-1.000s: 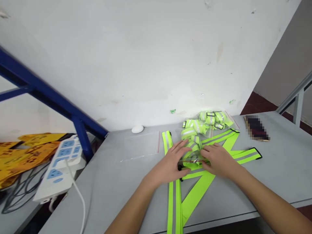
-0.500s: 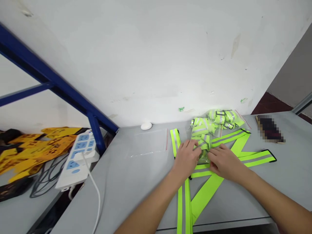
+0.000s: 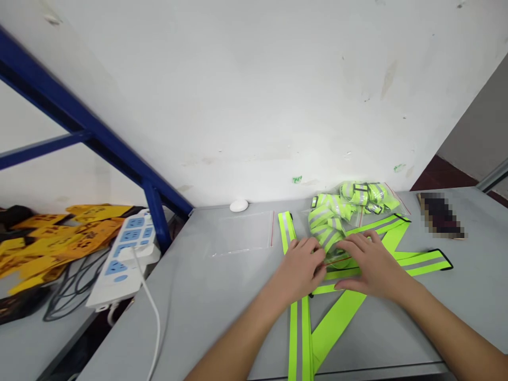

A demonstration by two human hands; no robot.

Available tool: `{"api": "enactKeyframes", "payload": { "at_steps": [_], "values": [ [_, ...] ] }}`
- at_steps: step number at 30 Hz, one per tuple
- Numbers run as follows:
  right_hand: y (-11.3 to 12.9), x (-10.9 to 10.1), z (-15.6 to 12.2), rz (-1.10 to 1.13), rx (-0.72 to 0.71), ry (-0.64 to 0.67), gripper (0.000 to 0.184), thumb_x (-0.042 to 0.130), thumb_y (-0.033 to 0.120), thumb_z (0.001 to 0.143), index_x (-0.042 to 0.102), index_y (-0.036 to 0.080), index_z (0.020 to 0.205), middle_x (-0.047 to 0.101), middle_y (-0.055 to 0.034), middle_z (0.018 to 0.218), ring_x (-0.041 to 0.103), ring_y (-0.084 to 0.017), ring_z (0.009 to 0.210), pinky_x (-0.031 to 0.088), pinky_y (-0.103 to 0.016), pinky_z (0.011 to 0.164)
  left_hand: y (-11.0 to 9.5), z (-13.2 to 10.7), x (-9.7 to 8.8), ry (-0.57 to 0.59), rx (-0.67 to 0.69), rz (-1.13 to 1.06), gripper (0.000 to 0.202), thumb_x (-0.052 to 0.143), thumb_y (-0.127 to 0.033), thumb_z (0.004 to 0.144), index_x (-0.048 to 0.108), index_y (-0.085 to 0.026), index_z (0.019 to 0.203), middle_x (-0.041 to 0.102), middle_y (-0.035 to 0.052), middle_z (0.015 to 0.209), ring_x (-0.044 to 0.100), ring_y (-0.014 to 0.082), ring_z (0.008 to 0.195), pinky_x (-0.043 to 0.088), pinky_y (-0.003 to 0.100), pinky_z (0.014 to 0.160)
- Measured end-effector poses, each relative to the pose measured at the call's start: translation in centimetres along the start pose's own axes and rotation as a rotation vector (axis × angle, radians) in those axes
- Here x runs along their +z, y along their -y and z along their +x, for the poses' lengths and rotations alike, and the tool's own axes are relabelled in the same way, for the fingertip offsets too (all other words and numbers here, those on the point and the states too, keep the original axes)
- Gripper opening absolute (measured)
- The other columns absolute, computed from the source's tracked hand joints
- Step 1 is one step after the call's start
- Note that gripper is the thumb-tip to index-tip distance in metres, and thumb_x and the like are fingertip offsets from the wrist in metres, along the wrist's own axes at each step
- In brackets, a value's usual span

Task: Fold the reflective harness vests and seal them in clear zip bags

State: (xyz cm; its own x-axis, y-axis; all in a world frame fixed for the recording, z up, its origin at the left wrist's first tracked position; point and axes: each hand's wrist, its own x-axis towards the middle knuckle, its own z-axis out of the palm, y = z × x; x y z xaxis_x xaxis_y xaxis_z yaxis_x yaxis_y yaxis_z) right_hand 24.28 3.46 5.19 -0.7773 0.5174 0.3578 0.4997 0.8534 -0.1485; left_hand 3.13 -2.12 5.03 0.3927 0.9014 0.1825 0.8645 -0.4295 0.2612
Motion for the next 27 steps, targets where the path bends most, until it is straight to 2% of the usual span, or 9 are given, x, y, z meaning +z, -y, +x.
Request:
{"api": "enactKeyframes", "payload": {
  "at_steps": [2,6,10,13,16,19,21,23,27],
  "values": [
    [0.1,0.7,0.1,-0.043,0.006,-0.011,0.043,0.068,0.044,0.082,0.052,0.019,0.112,0.065,-0.0089,0.101,0.059,-0.026,0.091,0.030,-0.038,0.085,-0.1,0.0,0.2,-0.022,0.051,0.006,0.013,0.046,-0.017,0.091,0.052,-0.019,0.079,0.054,0.0025,0.088,0.051,0.0177,0.081,0.037,0.034,0.075],
    [0.0,1.9,0.6,-0.120,0.064,-0.128,0.011,0.058,0.015,0.084,0.054,0.020,0.094,0.064,-0.0040,0.083,0.058,-0.021,0.079,0.029,-0.035,0.079,-0.6,-0.2,0.0,-0.126,0.150,0.017,0.021,0.039,-0.013,0.093,0.053,-0.018,0.078,0.055,0.0037,0.088,0.050,0.0162,0.078,0.037,0.032,0.072],
    [0.1,2.4,1.2,-0.144,0.071,-0.224,0.023,0.046,-0.001,0.074,0.047,0.021,0.070,0.056,0.0025,0.062,0.050,-0.015,0.060,0.029,-0.033,0.076,-1.8,-0.2,0.1,-0.245,0.202,-0.047,0.020,0.043,-0.012,0.088,0.053,-0.018,0.071,0.055,0.0058,0.087,0.049,0.0172,0.076,0.039,0.031,0.067],
    [-0.2,2.1,1.2,-0.044,0.042,-0.171,0.020,0.047,0.002,0.074,0.046,0.021,0.071,0.056,0.0028,0.063,0.049,-0.014,0.058,0.030,-0.032,0.077,-2.3,-0.2,0.2,-0.332,0.173,-0.173,0.017,0.047,-0.014,0.087,0.052,-0.019,0.072,0.058,0.0102,0.106,0.054,0.0222,0.093,0.045,0.036,0.076],
    [-0.5,1.3,0.8,0.106,0.008,-0.061,0.004,0.054,0.020,0.086,0.051,0.021,0.086,0.063,-0.0020,0.079,0.056,-0.019,0.073,0.033,-0.036,0.084,-2.1,-0.1,0.3,-0.403,0.108,-0.352,0.020,0.045,-0.012,0.090,0.048,-0.019,0.071,0.060,0.0092,0.123,0.054,0.0232,0.113,0.046,0.041,0.091],
    [-0.3,0.9,0.3,0.169,-0.016,0.003,0.030,0.062,0.037,0.085,0.049,0.020,0.106,0.065,-0.0077,0.095,0.059,-0.024,0.086,0.035,-0.041,0.088,-1.7,0.0,0.4,-0.463,0.051,-0.513,0.022,0.043,-0.011,0.092,0.045,-0.021,0.072,0.066,0.0059,0.119,0.056,0.0197,0.116,0.047,0.038,0.096],
    [0.0,1.2,0.2,0.177,-0.021,-0.002,0.031,0.063,0.035,0.085,0.048,0.019,0.107,0.065,-0.0081,0.096,0.060,-0.024,0.086,0.037,-0.043,0.087,-1.5,0.1,0.5,-0.492,0.018,-0.558,0.022,0.043,-0.011,0.092,0.045,-0.021,0.072,0.067,0.0056,0.117,0.057,0.0192,0.117,0.048,0.038,0.096],
    [0.4,1.7,0.3,0.177,0.013,-0.048,0.013,0.055,0.027,0.089,0.049,0.020,0.098,0.066,-0.0050,0.086,0.061,-0.021,0.077,0.040,-0.042,0.085,-1.5,0.2,0.7,-0.530,0.019,-0.557,0.023,0.044,-0.011,0.091,0.045,-0.021,0.071,0.068,0.0059,0.116,0.057,0.0198,0.118,0.048,0.039,0.096],
    [0.3,2.1,0.5,0.257,0.237,-0.171,0.006,0.047,0.017,0.089,0.049,0.022,0.085,0.061,-0.0005,0.068,0.057,-0.018,0.062,0.045,-0.033,0.065,-1.4,0.4,0.9,-0.609,0.123,-0.473,0.023,0.047,-0.010,0.089,0.046,-0.020,0.069,0.071,0.0054,0.110,0.060,0.0215,0.116,0.046,0.043,0.099]
  ]
}}
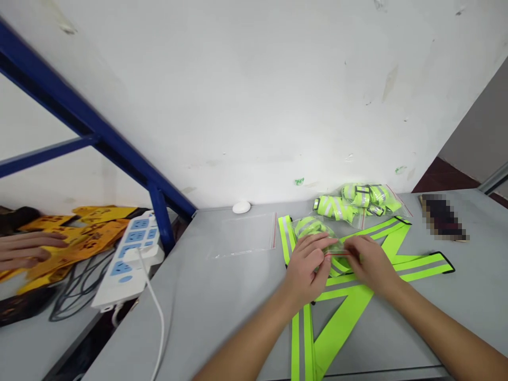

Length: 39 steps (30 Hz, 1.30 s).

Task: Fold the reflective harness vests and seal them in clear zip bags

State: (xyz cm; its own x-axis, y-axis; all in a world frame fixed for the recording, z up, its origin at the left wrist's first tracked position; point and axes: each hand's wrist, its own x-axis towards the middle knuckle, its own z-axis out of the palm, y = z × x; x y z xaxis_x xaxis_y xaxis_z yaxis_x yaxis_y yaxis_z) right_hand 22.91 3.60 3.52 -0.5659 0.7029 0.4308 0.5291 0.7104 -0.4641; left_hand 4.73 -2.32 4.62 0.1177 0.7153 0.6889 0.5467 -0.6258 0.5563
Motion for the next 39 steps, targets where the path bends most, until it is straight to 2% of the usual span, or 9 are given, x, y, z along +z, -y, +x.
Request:
{"api": "enactKeyframes", "payload": {
  "at_steps": [3,6,12,18,22,27,29,34,39],
  "values": [
    [0.0,-0.9,0.5,0.166,0.125,-0.100,0.003,0.053,0.023,0.088,0.051,0.022,0.085,0.060,-0.0007,0.070,0.058,-0.018,0.064,0.045,-0.029,0.057,0.0,0.5,0.0,-0.024,0.038,-0.022,0.023,0.046,-0.010,0.089,0.046,-0.021,0.068,0.073,0.0049,0.107,0.065,0.0203,0.108,0.042,0.045,0.103],
    [0.7,-2.4,0.9,0.349,0.072,-0.117,0.010,0.054,0.033,0.091,0.054,0.023,0.090,0.059,-0.0007,0.074,0.059,-0.017,0.068,0.049,-0.029,0.063,-0.6,2.5,-0.1,-0.117,-0.060,-0.157,0.029,0.044,-0.016,0.092,0.039,-0.021,0.063,0.074,0.0059,0.100,0.069,0.0183,0.092,0.051,0.040,0.091],
    [2.9,-4.9,1.2,0.319,-0.101,-0.238,0.037,0.054,0.040,0.092,0.043,0.024,0.123,0.059,-0.0064,0.093,0.059,-0.020,0.076,0.052,-0.037,0.072,-2.7,8.9,-0.6,-0.460,-0.618,-0.585,0.026,0.052,-0.029,0.087,0.041,-0.020,0.065,0.072,0.0056,0.099,0.070,0.0187,0.081,0.054,0.030,0.070],
    [2.1,-5.6,1.9,0.234,-0.046,-0.122,0.036,0.054,0.028,0.093,0.043,0.027,0.128,0.057,-0.0029,0.088,0.058,-0.018,0.077,0.051,-0.033,0.072,-2.0,8.9,0.6,-0.427,-0.997,-0.835,0.017,0.064,-0.031,0.074,0.056,-0.016,0.071,0.070,0.0058,0.099,0.065,0.0156,0.072,0.050,0.025,0.058],
    [1.0,-6.1,2.3,0.173,-0.046,-0.011,0.010,0.056,0.031,0.093,0.054,0.023,0.099,0.054,-0.0031,0.085,0.055,-0.017,0.074,0.048,-0.031,0.067,-1.2,6.4,0.5,-0.289,-0.747,-0.689,0.023,0.053,-0.035,0.089,0.047,-0.019,0.073,0.069,0.0084,0.107,0.067,0.0195,0.092,0.053,0.033,0.079],
    [0.9,-6.7,2.7,0.030,-0.229,0.019,0.008,0.055,0.026,0.093,0.055,0.021,0.087,0.053,-0.0048,0.085,0.054,-0.018,0.076,0.045,-0.030,0.067,-1.2,4.9,-1.6,-0.004,0.000,-0.087,0.020,0.058,-0.032,0.090,0.050,-0.022,0.105,0.061,0.0119,0.126,0.060,0.0233,0.113,0.049,0.043,0.094],
    [1.1,-6.9,2.7,-0.049,-0.276,0.011,0.007,0.055,0.025,0.092,0.056,0.021,0.086,0.053,-0.0059,0.087,0.054,-0.019,0.078,0.045,-0.031,0.068,-1.5,4.7,-2.1,0.119,0.175,0.157,0.023,0.062,-0.029,0.089,0.056,-0.022,0.110,0.065,0.0102,0.120,0.057,0.0238,0.116,0.047,0.042,0.097],
    [1.3,-7.7,2.2,-0.082,-0.242,0.000,0.012,0.062,0.030,0.088,0.055,0.021,0.085,0.054,-0.0096,0.100,0.057,-0.023,0.091,0.049,-0.036,0.077,-3.1,4.5,-2.5,0.258,0.231,0.366,0.012,0.060,-0.028,0.091,0.066,-0.021,0.098,0.071,0.0033,0.100,0.055,0.0222,0.103,0.044,0.038,0.092],
    [0.8,-9.0,1.4,0.116,-0.072,0.166,0.031,0.065,0.038,0.087,0.052,0.027,0.113,0.061,-0.0077,0.114,0.062,-0.023,0.101,0.054,-0.036,0.080,-4.7,4.2,-2.7,0.368,0.145,0.353,0.018,0.054,-0.027,0.093,0.071,-0.024,0.089,0.065,0.0057,0.106,0.051,0.0230,0.101,0.041,0.040,0.092]
  ]
}}
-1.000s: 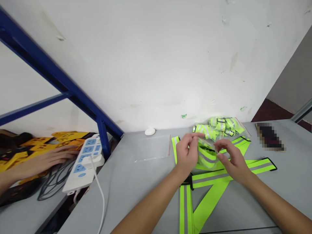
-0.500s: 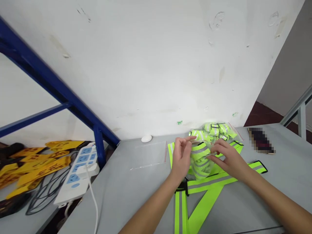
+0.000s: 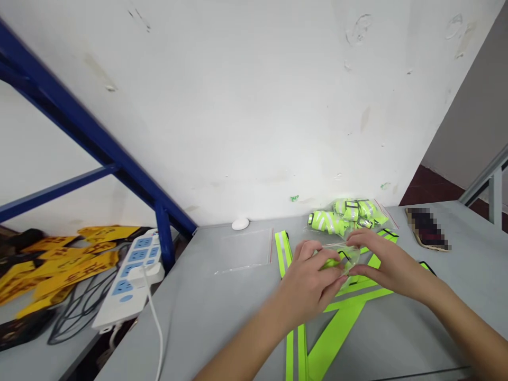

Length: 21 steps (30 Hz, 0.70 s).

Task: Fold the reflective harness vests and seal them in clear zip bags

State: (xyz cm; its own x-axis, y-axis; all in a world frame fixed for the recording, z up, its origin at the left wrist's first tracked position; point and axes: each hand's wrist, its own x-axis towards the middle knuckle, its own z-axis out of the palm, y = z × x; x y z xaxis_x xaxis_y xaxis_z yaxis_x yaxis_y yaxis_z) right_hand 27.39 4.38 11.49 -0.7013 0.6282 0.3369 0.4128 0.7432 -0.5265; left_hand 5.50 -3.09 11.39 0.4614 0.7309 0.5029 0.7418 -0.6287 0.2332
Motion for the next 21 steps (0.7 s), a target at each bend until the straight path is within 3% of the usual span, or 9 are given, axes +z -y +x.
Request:
{"api": "enactKeyframes", "payload": {
  "at_steps": [3,6,8,11,15,19,21],
  "values": [
    [-0.4,-0.4,-0.5,0.183,0.131,0.051,0.031,0.065,0.039,0.087,0.052,0.028,0.113,0.066,-0.0036,0.104,0.065,-0.021,0.096,0.055,-0.035,0.081,-0.5,-0.3,0.0,-0.009,-0.091,-0.059,0.019,0.056,-0.031,0.092,0.073,-0.026,0.087,0.055,0.0098,0.120,0.047,0.0284,0.112,0.044,0.045,0.092],
    [-0.7,-0.1,-0.9,0.344,0.192,-0.026,0.021,0.063,0.040,0.088,0.054,0.026,0.102,0.067,-0.0035,0.097,0.066,-0.020,0.093,0.056,-0.034,0.080,-0.6,-0.5,0.3,-0.021,-0.176,-0.154,0.014,0.061,-0.033,0.089,0.074,-0.028,0.091,0.038,0.0085,0.144,0.038,0.0345,0.129,0.045,0.051,0.097],
    [-0.8,0.4,-1.0,0.419,0.221,-0.095,0.022,0.064,0.042,0.087,0.056,0.025,0.099,0.066,-0.0038,0.093,0.066,-0.020,0.088,0.056,-0.034,0.077,-0.5,-0.6,0.4,-0.002,-0.253,-0.277,0.013,0.063,-0.032,0.088,0.072,-0.027,0.094,0.028,0.0068,0.152,0.045,0.0327,0.128,0.050,0.047,0.095],
    [-0.9,1.1,-1.1,0.491,0.272,-0.147,0.029,0.070,0.046,0.082,0.060,0.024,0.098,0.067,-0.0040,0.090,0.066,-0.019,0.083,0.056,-0.032,0.074,-0.3,-0.4,0.2,0.068,-0.406,-0.429,0.015,0.070,-0.035,0.082,0.070,-0.025,0.094,0.033,0.0074,0.152,0.059,0.0285,0.116,0.058,0.038,0.084],
    [-0.8,1.5,-0.9,0.526,0.317,-0.149,0.029,0.071,0.046,0.079,0.064,0.022,0.094,0.067,-0.0035,0.084,0.064,-0.019,0.078,0.053,-0.031,0.070,-0.3,-0.1,-0.3,0.143,-0.532,-0.522,0.024,0.075,-0.040,0.076,0.068,-0.026,0.095,0.043,0.0038,0.148,0.051,0.0308,0.127,0.060,0.032,0.076],
    [-0.6,1.6,-0.8,0.465,0.195,-0.184,0.020,0.065,0.041,0.086,0.065,0.023,0.079,0.065,-0.0035,0.084,0.061,-0.019,0.080,0.048,-0.032,0.072,0.0,-0.4,-0.2,0.086,-0.518,-0.521,0.022,0.076,-0.039,0.075,0.070,-0.027,0.092,0.045,0.0026,0.147,0.052,0.0297,0.127,0.058,0.035,0.086],
    [-0.5,1.7,-0.9,0.473,0.158,-0.208,0.018,0.064,0.038,0.087,0.062,0.023,0.078,0.063,-0.0027,0.083,0.059,-0.018,0.080,0.047,-0.032,0.072,0.3,-0.9,-0.1,0.036,-0.471,-0.452,0.020,0.074,-0.040,0.078,0.072,-0.028,0.094,0.044,0.0032,0.147,0.054,0.0302,0.125,0.059,0.035,0.083]
  ]
}}
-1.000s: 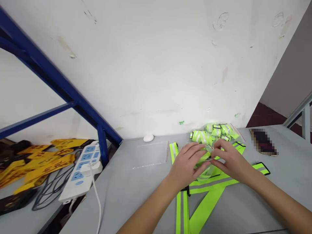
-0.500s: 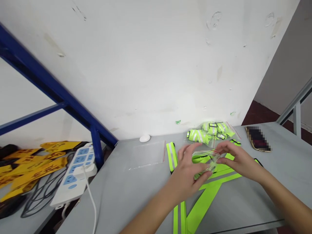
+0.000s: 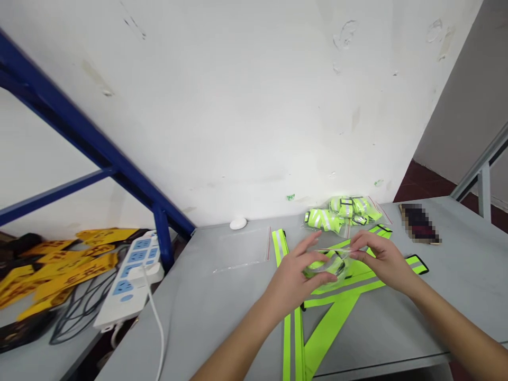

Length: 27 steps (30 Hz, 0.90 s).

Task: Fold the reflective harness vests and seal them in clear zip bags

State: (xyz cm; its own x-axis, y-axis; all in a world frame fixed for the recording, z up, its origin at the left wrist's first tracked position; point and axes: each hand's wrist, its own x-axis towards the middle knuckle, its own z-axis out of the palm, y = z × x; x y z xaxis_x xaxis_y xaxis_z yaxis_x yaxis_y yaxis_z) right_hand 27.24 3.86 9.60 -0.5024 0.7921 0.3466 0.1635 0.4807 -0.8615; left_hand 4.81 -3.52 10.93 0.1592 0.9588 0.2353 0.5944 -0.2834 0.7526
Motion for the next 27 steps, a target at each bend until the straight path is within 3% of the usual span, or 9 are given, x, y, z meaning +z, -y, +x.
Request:
{"api": "enactKeyframes", "payload": {
  "at_steps": [4,8,11,14,17,20,23,27],
  "values": [
    [-0.2,0.2,-0.2,0.063,-0.023,0.003,0.017,0.062,0.034,0.089,0.059,0.023,0.077,0.059,-0.0010,0.079,0.057,-0.017,0.076,0.044,-0.030,0.069,0.9,-0.5,-0.2,-0.107,0.117,0.158,0.018,0.065,-0.040,0.086,0.075,-0.027,0.096,0.052,0.0067,0.139,0.055,0.0299,0.121,0.060,0.032,0.073],
    [-0.1,-0.2,0.3,0.058,-0.025,0.022,0.019,0.060,0.034,0.091,0.058,0.022,0.076,0.056,-0.0005,0.079,0.055,-0.016,0.074,0.043,-0.029,0.068,1.4,-0.7,-0.1,-0.235,0.125,0.063,0.014,0.065,-0.033,0.086,0.072,-0.022,0.091,0.064,0.0097,0.115,0.066,0.0219,0.097,0.057,0.025,0.061],
    [0.4,-0.6,0.8,-0.026,-0.028,0.063,0.017,0.061,0.035,0.091,0.059,0.023,0.079,0.058,-0.0012,0.083,0.057,-0.017,0.079,0.044,-0.029,0.072,1.7,-0.6,0.3,-0.346,0.157,-0.045,0.009,0.069,-0.026,0.085,0.068,-0.019,0.078,0.068,0.0050,0.090,0.067,0.0163,0.081,0.056,0.025,0.066],
    [0.7,-0.6,1.2,-0.120,-0.071,0.114,0.013,0.068,0.035,0.085,0.063,0.024,0.089,0.062,-0.0029,0.095,0.059,-0.019,0.091,0.045,-0.031,0.080,1.9,-0.3,0.6,-0.365,0.275,-0.030,0.008,0.068,-0.021,0.085,0.066,-0.019,0.078,0.066,0.0028,0.082,0.064,0.0142,0.076,0.054,0.024,0.067],
    [0.7,-0.2,1.5,-0.134,-0.093,0.128,0.011,0.068,0.034,0.086,0.064,0.023,0.084,0.064,-0.0021,0.089,0.060,-0.018,0.086,0.045,-0.030,0.076,1.6,0.1,0.8,-0.342,0.379,0.111,0.006,0.063,-0.018,0.088,0.066,-0.020,0.092,0.064,0.0040,0.084,0.061,0.0156,0.079,0.053,0.027,0.068],
    [0.2,0.0,1.8,-0.113,-0.057,0.093,0.016,0.067,0.034,0.086,0.063,0.022,0.076,0.064,-0.0007,0.082,0.060,-0.016,0.077,0.045,-0.028,0.069,1.2,0.4,1.0,-0.303,0.394,0.219,0.019,0.057,-0.018,0.092,0.064,-0.022,0.109,0.063,0.0088,0.105,0.059,0.0195,0.096,0.054,0.034,0.079],
    [-0.4,-0.1,2.0,-0.112,-0.031,0.049,0.017,0.073,0.034,0.081,0.063,0.022,0.074,0.064,0.0001,0.079,0.061,-0.016,0.075,0.045,-0.027,0.068,1.0,0.5,1.0,-0.205,0.367,0.243,0.018,0.054,-0.022,0.094,0.069,-0.024,0.103,0.058,0.0103,0.123,0.055,0.0231,0.109,0.053,0.039,0.087],
    [-0.9,-0.3,2.0,-0.087,-0.023,0.063,0.015,0.071,0.034,0.083,0.065,0.023,0.075,0.066,-0.0006,0.081,0.062,-0.017,0.079,0.046,-0.028,0.071,1.1,0.5,0.9,-0.120,0.290,0.212,0.018,0.056,-0.025,0.092,0.074,-0.024,0.090,0.061,0.0085,0.124,0.054,0.0270,0.115,0.051,0.044,0.090]
  ]
}}
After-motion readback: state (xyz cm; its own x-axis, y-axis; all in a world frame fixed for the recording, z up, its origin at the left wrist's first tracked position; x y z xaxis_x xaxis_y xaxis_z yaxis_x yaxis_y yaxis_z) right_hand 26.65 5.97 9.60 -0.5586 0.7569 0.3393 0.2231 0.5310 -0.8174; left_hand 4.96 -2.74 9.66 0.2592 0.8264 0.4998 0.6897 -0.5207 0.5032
